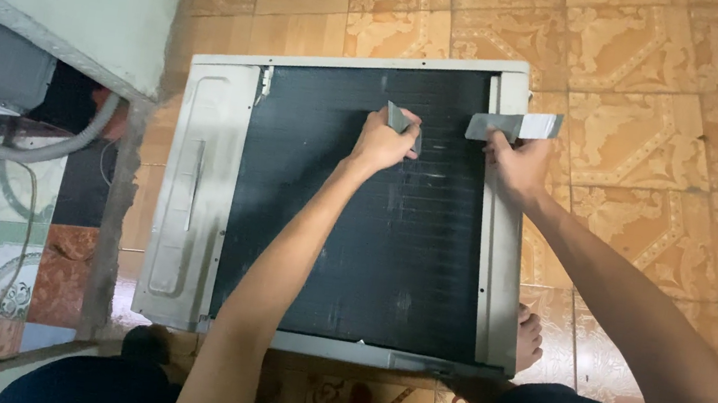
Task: The person sits on the floor and uses two rectangular sponges to scrub a black surface on a white appliance. They repeatedly rub the surface in back-and-forth motions, occasionally pausing to reposition the sponges.
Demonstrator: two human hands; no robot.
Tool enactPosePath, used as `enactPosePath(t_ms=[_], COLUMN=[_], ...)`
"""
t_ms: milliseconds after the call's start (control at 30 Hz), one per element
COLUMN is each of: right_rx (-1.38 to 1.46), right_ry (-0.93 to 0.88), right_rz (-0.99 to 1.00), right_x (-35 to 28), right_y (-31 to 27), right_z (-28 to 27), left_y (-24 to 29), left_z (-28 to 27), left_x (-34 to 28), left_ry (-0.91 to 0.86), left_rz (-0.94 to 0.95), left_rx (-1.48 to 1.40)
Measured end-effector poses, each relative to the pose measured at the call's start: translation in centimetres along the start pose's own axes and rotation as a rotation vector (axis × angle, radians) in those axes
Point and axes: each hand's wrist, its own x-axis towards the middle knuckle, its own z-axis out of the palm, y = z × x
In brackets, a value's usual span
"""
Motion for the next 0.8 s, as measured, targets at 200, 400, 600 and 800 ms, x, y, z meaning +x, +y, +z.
enactPosePath(t_ms=[200,400,600,800], right_rx=[-0.089,-0.197,-0.135,-0.297], right_ry=[-0.048,-0.005,-0.101,-0.152], right_rz=[-0.026,-0.041,-0.036,-0.130], right_x=[0.3,0.7,-0.6,-0.9], right_y=[0.0,0.2,-2.1,-2.2], right_z=[-0.1,0.5,1.5,4.0], left_y=[0.7,0.3,0.5,3.2], left_z=[0.1,0.4,0.1,-0.2], left_x=[0.0,-0.2,1.0,0.4], left_ry=[-0.003,0.000,-0.008,-0.036], left_rz=[0.028,0.046,0.095,0.136], left_rx=[0.030,0.087,0.217,0.481])
